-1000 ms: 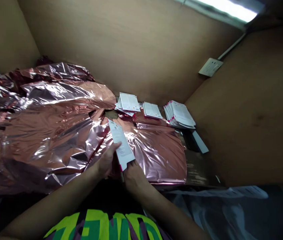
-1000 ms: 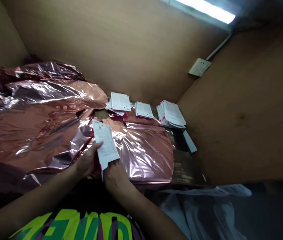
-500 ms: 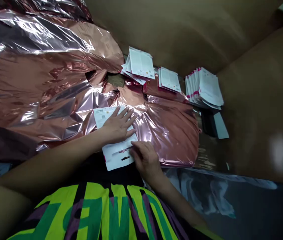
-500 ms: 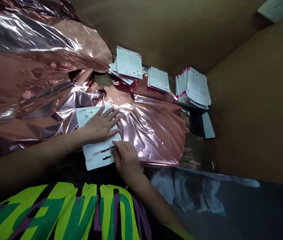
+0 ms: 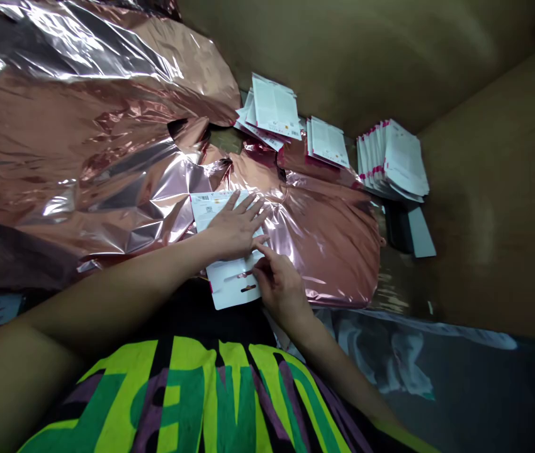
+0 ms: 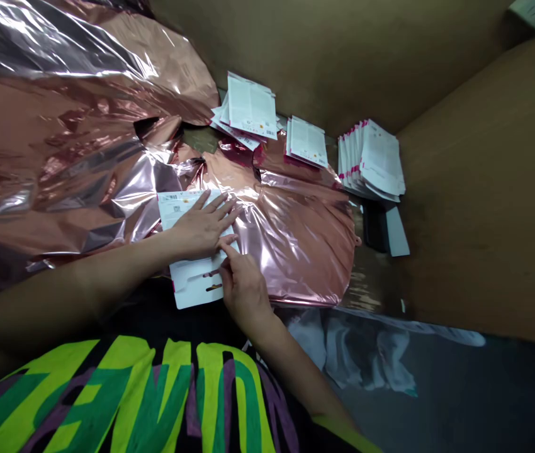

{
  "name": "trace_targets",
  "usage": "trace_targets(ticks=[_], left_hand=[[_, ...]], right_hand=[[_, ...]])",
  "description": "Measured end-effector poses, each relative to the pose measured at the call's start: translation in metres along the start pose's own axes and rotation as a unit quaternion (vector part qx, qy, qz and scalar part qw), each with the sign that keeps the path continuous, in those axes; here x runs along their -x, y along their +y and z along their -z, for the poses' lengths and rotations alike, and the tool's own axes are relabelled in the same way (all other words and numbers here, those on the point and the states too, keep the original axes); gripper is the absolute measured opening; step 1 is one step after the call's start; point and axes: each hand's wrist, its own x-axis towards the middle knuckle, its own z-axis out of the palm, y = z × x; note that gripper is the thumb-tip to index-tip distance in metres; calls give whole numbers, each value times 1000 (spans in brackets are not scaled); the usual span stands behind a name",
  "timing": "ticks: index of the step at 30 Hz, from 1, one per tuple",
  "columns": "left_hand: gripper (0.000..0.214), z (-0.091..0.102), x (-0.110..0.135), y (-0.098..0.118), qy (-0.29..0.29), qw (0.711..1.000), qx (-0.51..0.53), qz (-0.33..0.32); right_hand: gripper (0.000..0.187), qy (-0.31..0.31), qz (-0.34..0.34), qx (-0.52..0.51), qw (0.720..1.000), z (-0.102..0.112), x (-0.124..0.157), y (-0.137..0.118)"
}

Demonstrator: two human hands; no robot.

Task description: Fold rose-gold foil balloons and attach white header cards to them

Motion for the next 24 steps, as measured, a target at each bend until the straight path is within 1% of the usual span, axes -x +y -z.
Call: trace_targets(ticks=[6, 8, 10, 12, 14, 18, 20, 21, 22, 23, 24], left_hand=[[67, 0, 0, -1, -13, 1000, 11, 2], [66, 0, 0, -1, -10, 1000, 15, 5], [66, 0, 0, -1, -8, 1000, 19, 7], [68, 1, 0, -1, -7, 1000, 20, 5], [68, 2, 1, -1, -5, 1000, 19, 2], [64, 0, 2, -2, -2, 1000, 17, -3], [61, -3, 1, -3, 7, 1000, 17, -4], [59, -5, 0, -4, 13, 1000, 16, -5], [59, -5, -1, -5, 16, 1000, 18, -7], [59, -5, -2, -5, 21, 999, 22, -9], [61, -3, -2, -5, 30, 999, 33, -13]], right_hand=[[58, 13, -9, -14, 1000, -2, 2, -1], [57, -21, -31, -38, 999, 1, 1, -2], [58, -61, -69, -79, 993, 5, -1, -3], [62, -67, -95, -104, 988, 8, -4, -1], [65, -58, -84, -79, 992, 7, -7, 4], [65, -66, -6, 45, 997, -7, -19, 8], [65, -55, -2, 79, 995, -9, -23, 4], [66, -63, -11, 73, 995, -6, -21, 1], [67, -91, -23, 50, 994, 0, -17, -3], [67, -139, -33, 13, 990, 10, -9, -6], [64, -200, -41, -27, 979, 22, 3, -7]])
